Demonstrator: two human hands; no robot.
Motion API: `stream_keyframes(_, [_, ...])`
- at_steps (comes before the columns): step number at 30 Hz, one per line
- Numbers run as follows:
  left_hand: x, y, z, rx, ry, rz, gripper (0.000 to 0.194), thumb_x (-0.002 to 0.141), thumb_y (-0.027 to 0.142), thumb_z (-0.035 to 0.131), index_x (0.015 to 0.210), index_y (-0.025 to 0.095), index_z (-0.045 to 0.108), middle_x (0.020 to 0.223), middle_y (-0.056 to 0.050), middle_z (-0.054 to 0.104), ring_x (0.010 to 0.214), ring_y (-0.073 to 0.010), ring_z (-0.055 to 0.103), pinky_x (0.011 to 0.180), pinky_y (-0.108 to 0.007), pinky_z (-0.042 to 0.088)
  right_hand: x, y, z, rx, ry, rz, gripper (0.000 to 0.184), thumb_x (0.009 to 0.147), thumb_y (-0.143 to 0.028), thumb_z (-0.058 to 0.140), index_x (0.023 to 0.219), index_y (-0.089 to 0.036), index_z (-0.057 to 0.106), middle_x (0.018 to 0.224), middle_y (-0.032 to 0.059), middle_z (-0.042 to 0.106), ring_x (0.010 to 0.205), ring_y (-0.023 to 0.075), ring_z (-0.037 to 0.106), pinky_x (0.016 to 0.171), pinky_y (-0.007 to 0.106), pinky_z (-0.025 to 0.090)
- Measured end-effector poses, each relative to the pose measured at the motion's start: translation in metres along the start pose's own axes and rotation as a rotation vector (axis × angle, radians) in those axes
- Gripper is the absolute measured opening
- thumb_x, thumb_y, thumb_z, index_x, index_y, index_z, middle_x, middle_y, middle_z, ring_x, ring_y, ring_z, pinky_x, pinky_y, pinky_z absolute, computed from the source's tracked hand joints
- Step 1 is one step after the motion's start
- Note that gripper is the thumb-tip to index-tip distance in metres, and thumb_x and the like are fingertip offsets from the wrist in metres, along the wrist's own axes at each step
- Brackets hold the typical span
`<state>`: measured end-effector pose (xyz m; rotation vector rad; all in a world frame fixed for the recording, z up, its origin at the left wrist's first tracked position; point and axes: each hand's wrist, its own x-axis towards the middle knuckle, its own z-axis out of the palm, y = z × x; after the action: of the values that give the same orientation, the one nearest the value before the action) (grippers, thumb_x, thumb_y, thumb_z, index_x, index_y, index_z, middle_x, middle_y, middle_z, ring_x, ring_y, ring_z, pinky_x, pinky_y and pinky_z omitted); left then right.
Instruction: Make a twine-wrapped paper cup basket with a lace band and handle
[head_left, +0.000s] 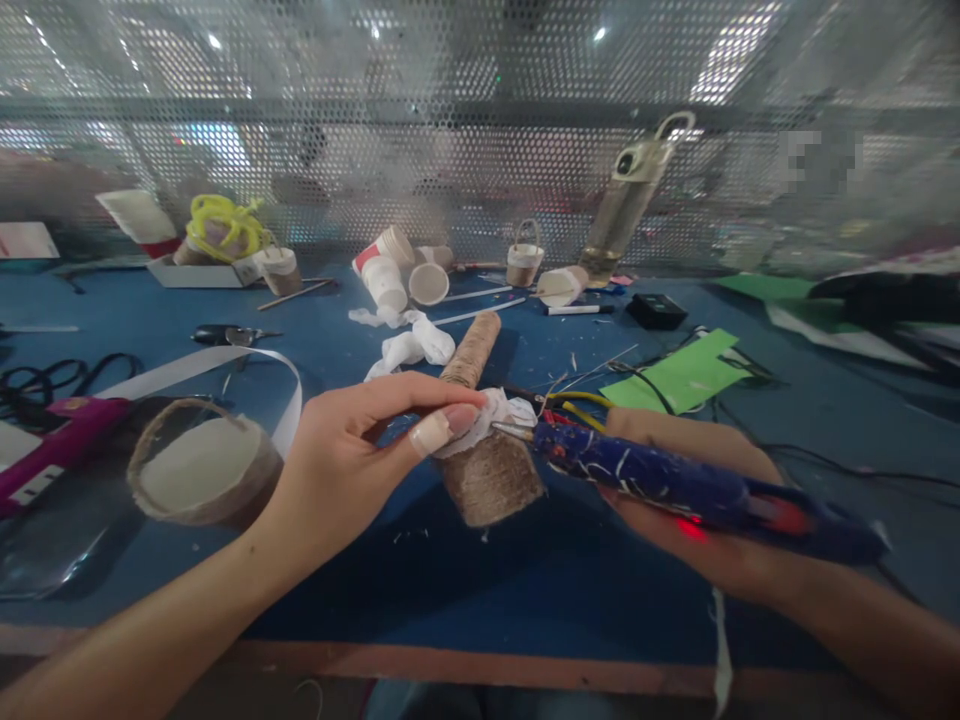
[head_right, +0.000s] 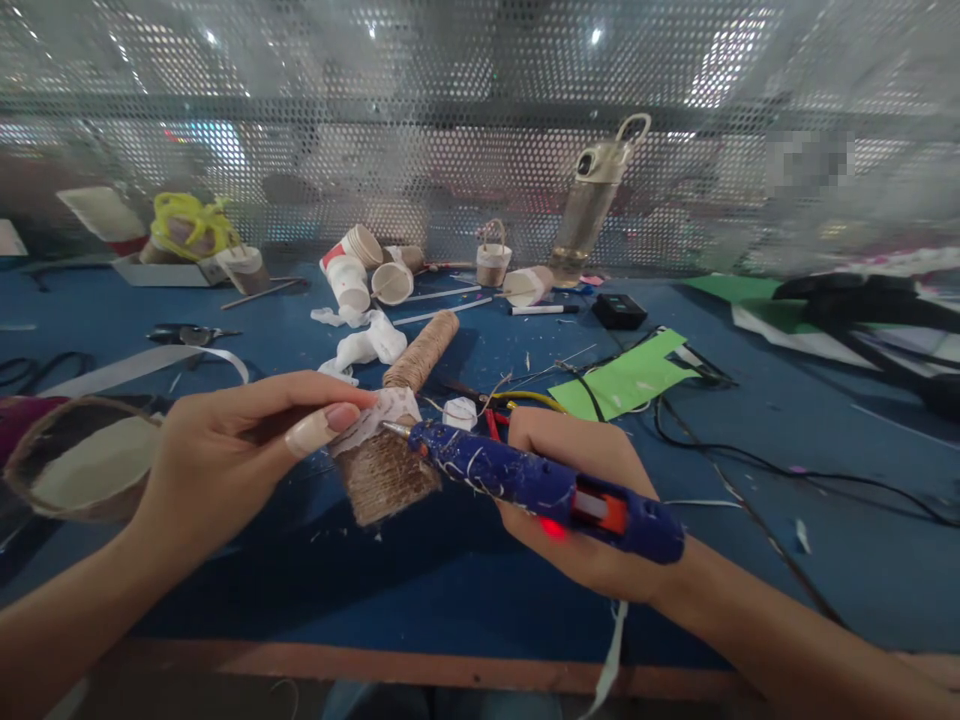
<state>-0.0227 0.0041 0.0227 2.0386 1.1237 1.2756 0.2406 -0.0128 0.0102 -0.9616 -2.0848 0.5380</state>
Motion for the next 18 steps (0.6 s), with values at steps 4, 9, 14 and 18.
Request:
stream_keyframes(4, [-0.0024,-0.0007,-0.0012,0.091,-0.003,0.08,0.012,0.091,0.023,0.069,0.097,0.027,0.079,0.1,0.006,0.081,0.089,-0.0124,0.074,0.083,-0.016,0.057,-0.0001,-0.0001,-0.0014,-0.02,-0.014,-0.027,0.015,0.082,-0.017,0.059,0.07,-0.022,0.051,0.06,-0.0045,0.051,0.05,0.011,0.044,0.048,0.025,0.035])
stream_keyframes(9, [-0.004,-0.0036,-0.001,0.154,-0.015,0.14,0.013,0.092,0.024,0.068,0.097,0.029,0.079,0.102,0.005,0.081,0.09,-0.0146,0.074,0.082,-0.019,0.058,-0.0012,0.0015,-0.0048,-0.069,-0.104,-0.017,0.016,0.081,-0.017,0.06,0.07,-0.022,0.049,0.064,-0.0024,0.056,0.053,0.0125,0.047,0.047,0.025,0.037])
stream_keyframes(14, [-0.0034,-0.0051,-0.0007,0.17,-0.016,0.142,0.014,0.092,0.024,0.068,0.098,0.029,0.079,0.102,0.004,0.08,0.09,-0.0153,0.074,0.081,-0.02,0.058,-0.003,0.0018,-0.0033,-0.063,-0.099,-0.02,0.016,0.079,-0.017,0.06,0.069,-0.022,0.049,0.061,-0.0032,0.054,0.051,0.0121,0.045,0.047,0.026,0.035])
stream_keyframes(18, [-0.0043,-0.0048,-0.0008,0.166,-0.014,0.154,0.015,0.091,0.021,0.069,0.098,0.03,0.079,0.103,0.007,0.08,0.091,-0.0121,0.073,0.083,-0.016,0.056,-0.0042,0.0016,-0.0021,-0.023,-0.102,-0.006,0.016,0.079,-0.017,0.061,0.068,-0.022,0.049,0.062,-0.0031,0.055,0.052,0.0121,0.047,0.049,0.026,0.036])
